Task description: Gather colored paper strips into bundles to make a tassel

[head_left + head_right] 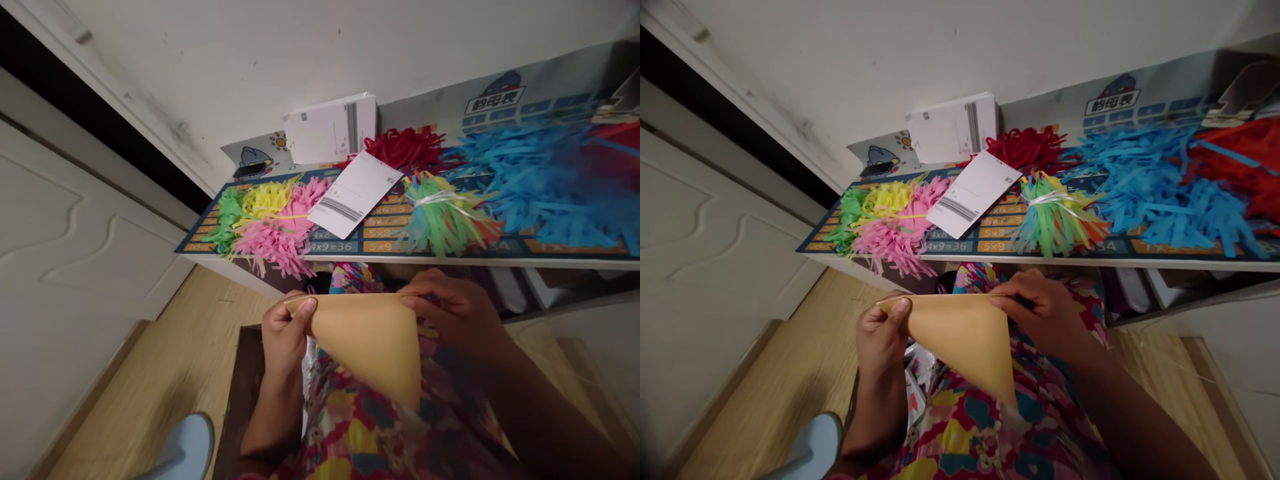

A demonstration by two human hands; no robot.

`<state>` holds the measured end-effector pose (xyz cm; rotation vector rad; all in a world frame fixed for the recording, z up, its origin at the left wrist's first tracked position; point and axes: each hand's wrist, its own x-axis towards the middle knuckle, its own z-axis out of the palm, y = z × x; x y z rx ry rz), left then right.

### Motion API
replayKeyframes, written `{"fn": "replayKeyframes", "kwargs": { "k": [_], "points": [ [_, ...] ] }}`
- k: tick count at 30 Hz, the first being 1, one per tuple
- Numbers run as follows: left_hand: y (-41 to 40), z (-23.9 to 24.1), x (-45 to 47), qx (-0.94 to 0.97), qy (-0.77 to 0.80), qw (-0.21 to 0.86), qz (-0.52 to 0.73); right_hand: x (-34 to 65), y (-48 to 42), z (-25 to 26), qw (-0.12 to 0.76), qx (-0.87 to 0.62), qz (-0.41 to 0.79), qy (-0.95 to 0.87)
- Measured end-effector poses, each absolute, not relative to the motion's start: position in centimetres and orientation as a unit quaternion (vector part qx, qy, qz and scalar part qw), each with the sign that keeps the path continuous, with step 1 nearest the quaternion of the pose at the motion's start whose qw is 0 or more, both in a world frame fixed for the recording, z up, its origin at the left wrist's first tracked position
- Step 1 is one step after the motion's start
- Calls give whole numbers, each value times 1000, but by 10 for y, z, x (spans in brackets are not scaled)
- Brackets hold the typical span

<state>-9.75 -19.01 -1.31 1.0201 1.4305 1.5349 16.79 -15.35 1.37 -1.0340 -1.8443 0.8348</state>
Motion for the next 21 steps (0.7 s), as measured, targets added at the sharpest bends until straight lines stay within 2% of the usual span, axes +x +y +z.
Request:
{"fn": "replayKeyframes", "kwargs": {
  "k": [5,11,21],
  "points": [
    [-194,-14,-97,406,557,386,613,165,-155,10,434,-404,335,-732],
    [-188,-19,-93,398,547,401,618,171,-154,-3,500,-367,286,-730],
    [-189,-21,-90,392,550,419,607,171,-158,-8,495,-380,308,-718]
  ]
}}
